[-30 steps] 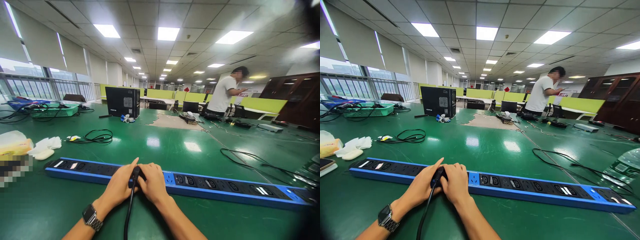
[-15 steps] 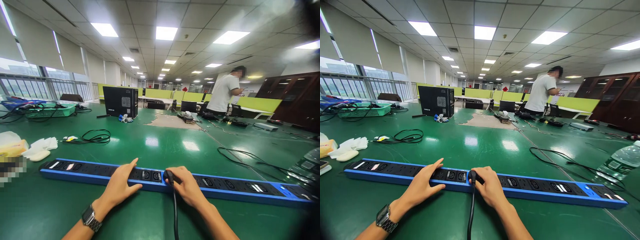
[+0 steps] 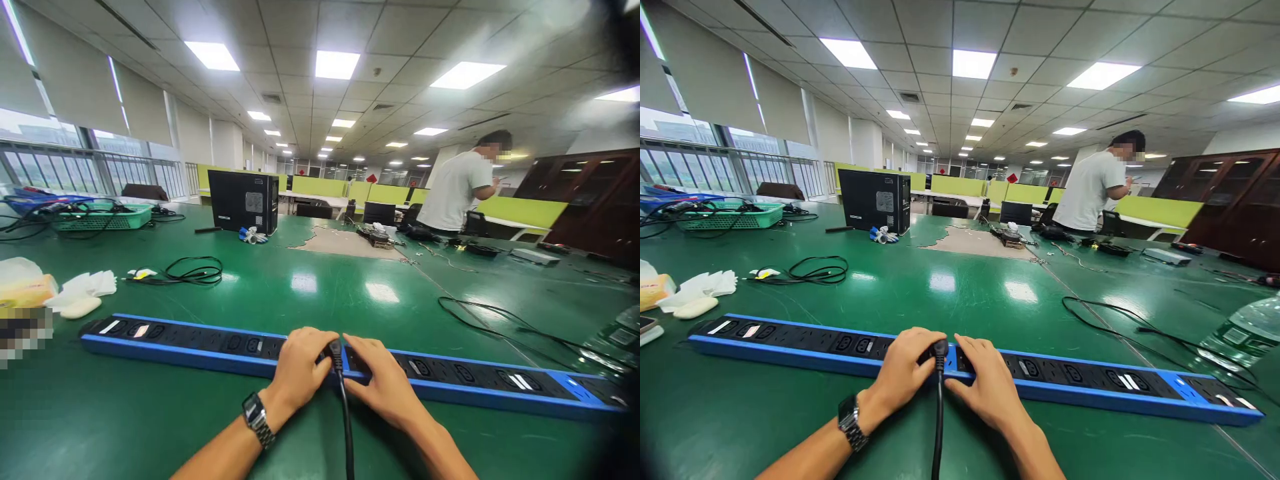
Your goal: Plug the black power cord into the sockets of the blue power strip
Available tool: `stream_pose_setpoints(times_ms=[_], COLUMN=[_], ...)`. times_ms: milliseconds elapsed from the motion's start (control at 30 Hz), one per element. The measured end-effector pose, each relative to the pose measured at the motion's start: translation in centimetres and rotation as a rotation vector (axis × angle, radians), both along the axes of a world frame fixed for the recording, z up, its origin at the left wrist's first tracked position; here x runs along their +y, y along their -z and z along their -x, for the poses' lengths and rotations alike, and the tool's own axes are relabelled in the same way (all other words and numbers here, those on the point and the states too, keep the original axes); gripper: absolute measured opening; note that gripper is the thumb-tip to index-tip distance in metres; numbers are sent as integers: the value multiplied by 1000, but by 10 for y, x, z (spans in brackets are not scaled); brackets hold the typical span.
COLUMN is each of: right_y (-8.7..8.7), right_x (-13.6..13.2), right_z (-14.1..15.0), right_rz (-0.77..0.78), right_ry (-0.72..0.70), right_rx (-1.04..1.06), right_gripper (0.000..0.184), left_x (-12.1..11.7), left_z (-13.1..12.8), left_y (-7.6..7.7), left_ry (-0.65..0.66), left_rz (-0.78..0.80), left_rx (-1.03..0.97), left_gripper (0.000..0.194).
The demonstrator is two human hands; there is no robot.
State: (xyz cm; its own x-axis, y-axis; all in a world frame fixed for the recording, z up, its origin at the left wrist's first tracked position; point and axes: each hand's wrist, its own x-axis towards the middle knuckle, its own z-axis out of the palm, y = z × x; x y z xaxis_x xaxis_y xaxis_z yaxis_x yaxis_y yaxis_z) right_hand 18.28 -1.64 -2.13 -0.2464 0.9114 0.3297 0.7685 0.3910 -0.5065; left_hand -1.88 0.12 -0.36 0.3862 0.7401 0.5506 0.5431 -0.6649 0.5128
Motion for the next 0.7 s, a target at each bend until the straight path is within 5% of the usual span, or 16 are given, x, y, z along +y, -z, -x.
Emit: stream_pose_setpoints(times_ms=[133, 300, 467, 700], right_y=[-5, -6, -7, -23], right_x=[-3, -3, -1, 17], right_z=[3, 3, 20, 96], right_rz=[47, 26, -35, -93], right_ry=[44, 39, 42, -166], right_rx=[9, 9, 36, 52], right_gripper=[65, 48, 41, 51], left_x=[-4, -2, 3, 5], left_z=[54, 105, 108, 104], left_y=[-5, 8, 14, 12], left_ry=[-103, -191, -92, -78], left_rz=[-96, 78, 173, 143], left_rx=[-36, 12, 46, 125], left_gripper=[40, 34, 36, 37])
